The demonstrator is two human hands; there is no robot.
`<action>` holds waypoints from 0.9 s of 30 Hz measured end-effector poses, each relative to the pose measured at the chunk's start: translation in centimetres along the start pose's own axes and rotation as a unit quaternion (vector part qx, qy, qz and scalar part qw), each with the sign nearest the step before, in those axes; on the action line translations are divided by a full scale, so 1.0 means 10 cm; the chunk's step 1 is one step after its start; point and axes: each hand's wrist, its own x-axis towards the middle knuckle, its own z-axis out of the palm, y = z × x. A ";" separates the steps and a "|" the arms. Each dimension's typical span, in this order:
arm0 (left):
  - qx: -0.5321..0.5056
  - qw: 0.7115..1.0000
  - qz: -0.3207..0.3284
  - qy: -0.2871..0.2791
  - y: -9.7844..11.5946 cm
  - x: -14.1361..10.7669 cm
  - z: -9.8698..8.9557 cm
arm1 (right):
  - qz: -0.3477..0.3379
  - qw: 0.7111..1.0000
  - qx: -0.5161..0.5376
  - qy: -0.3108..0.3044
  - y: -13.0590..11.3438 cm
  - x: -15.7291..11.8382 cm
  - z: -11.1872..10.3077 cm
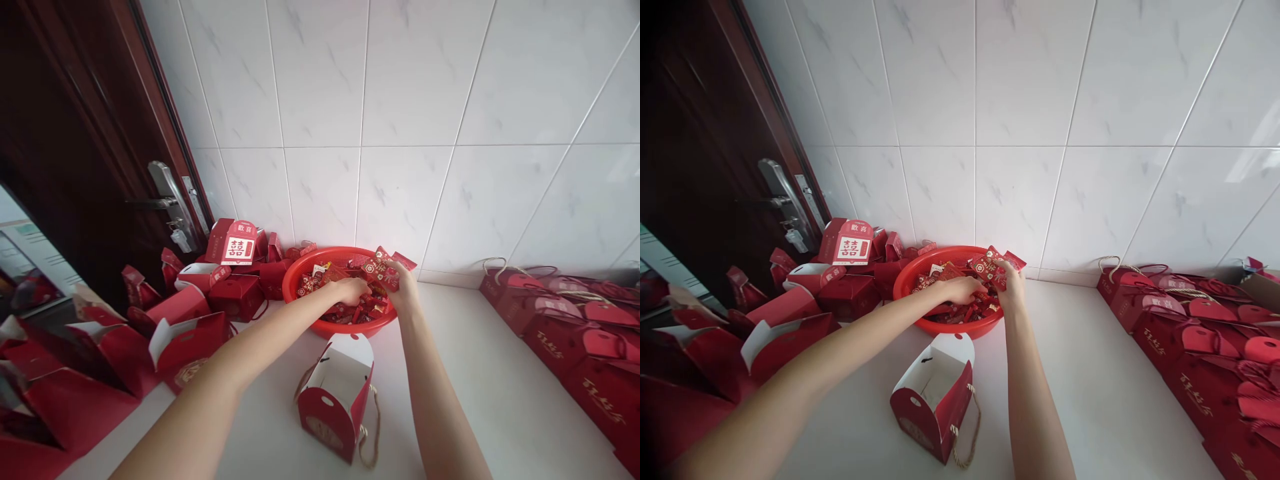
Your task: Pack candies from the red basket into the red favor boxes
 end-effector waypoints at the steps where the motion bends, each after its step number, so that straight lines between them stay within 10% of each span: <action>1: 0.008 1.000 0.001 -0.008 0.01 0.03 0.00 | -0.001 1.000 0.003 0.003 0.00 0.01 0.00; 27: 0.041 0.996 -0.079 0.006 0.04 -0.03 -0.01 | 0.004 0.999 0.030 0.008 0.03 0.02 0.02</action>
